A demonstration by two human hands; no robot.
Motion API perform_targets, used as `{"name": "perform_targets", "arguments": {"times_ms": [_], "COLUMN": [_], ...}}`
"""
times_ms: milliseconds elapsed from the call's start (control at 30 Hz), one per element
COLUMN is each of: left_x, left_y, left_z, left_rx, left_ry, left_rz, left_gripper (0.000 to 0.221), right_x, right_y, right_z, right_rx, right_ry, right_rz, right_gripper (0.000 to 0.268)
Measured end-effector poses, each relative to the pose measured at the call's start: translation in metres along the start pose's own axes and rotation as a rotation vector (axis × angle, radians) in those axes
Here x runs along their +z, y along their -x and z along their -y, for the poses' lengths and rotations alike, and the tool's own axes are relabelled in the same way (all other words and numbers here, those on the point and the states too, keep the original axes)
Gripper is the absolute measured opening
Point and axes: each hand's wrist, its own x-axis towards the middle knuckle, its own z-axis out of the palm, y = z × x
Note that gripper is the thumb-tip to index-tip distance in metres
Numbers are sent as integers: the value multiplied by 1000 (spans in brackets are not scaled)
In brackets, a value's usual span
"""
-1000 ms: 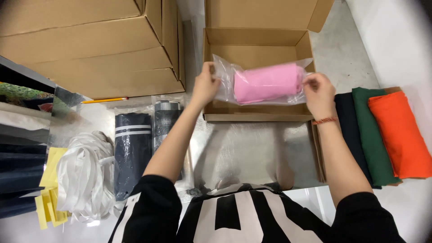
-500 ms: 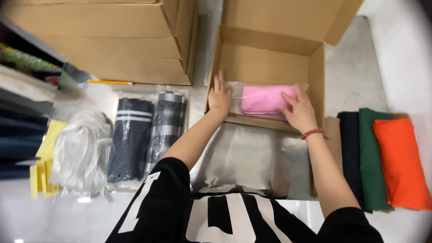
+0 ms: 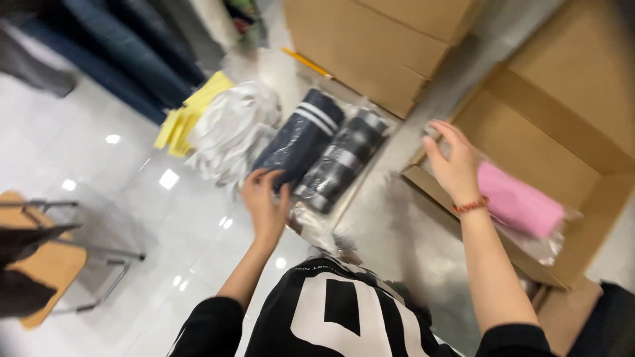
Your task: The person folds several pieces of clothing, including an orange shirt, a navy blue shirt, and a plaid shirt. They place each folded item into a clear plastic bag and then arrange the packaged items into a cardboard box.
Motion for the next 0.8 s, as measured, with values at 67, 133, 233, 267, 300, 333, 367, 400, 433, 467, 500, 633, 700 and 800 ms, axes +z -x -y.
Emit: {"name": "perform_targets", "arguments": {"times_ms": [67, 133, 233, 267, 300, 333, 367, 400, 433, 467, 500, 633, 700, 800], "left_x": [-16, -20, -35, -42, -45, -47, -47, -47, -46, -46, -44, -33, -23, -25], "left_y": [29, 68, 75, 74, 70, 65, 64, 62, 56, 51, 47, 42, 47, 38], "left_z": [52, 99, 85, 77, 67, 57, 51, 46, 43, 39, 35, 30, 33, 30], "left_rx": [-172, -739, -1173, -1194, -1266, -1336, -1351, -1341, -1325, -1334, -1336, -1363, -1403, -1448], "left_ry": [-59, 209, 875, 866, 925, 986, 987, 982, 976, 976, 948, 914, 977, 1046], "left_rz": [-91, 23, 111, 88, 143, 198, 180, 183, 188, 173, 190, 159, 100, 70], "left_gripper": [46, 67, 100, 100, 86, 76, 76, 67, 58, 58, 54, 51, 47, 48], "right_x": [51, 106, 178, 184, 185, 185, 196, 208, 220, 228, 234, 262, 284, 271], "right_y": [-33, -61, -109, -115, -124, -133, -140, -149, -160, -165, -169, -189, -199, -199], "right_z": [10, 14, -15, 4, 22, 38, 30, 21, 13, 8, 0, -34, -56, -17], "right_rx": [-36, 13, 86, 80, 219, 360, 356, 464, 572, 567, 547, 439, 265, 160], "right_ry": [-121, -335, -238, -247, -295, -341, -339, -404, -469, -468, -390, 0, 132, 283], "right_rz": [97, 266, 354, 382, 426, 472, 493, 469, 438, 454, 439, 544, 628, 765], "right_gripper": [39, 45, 46, 46, 50, 55, 55, 63, 72, 72, 45, 63, 64, 88]}}
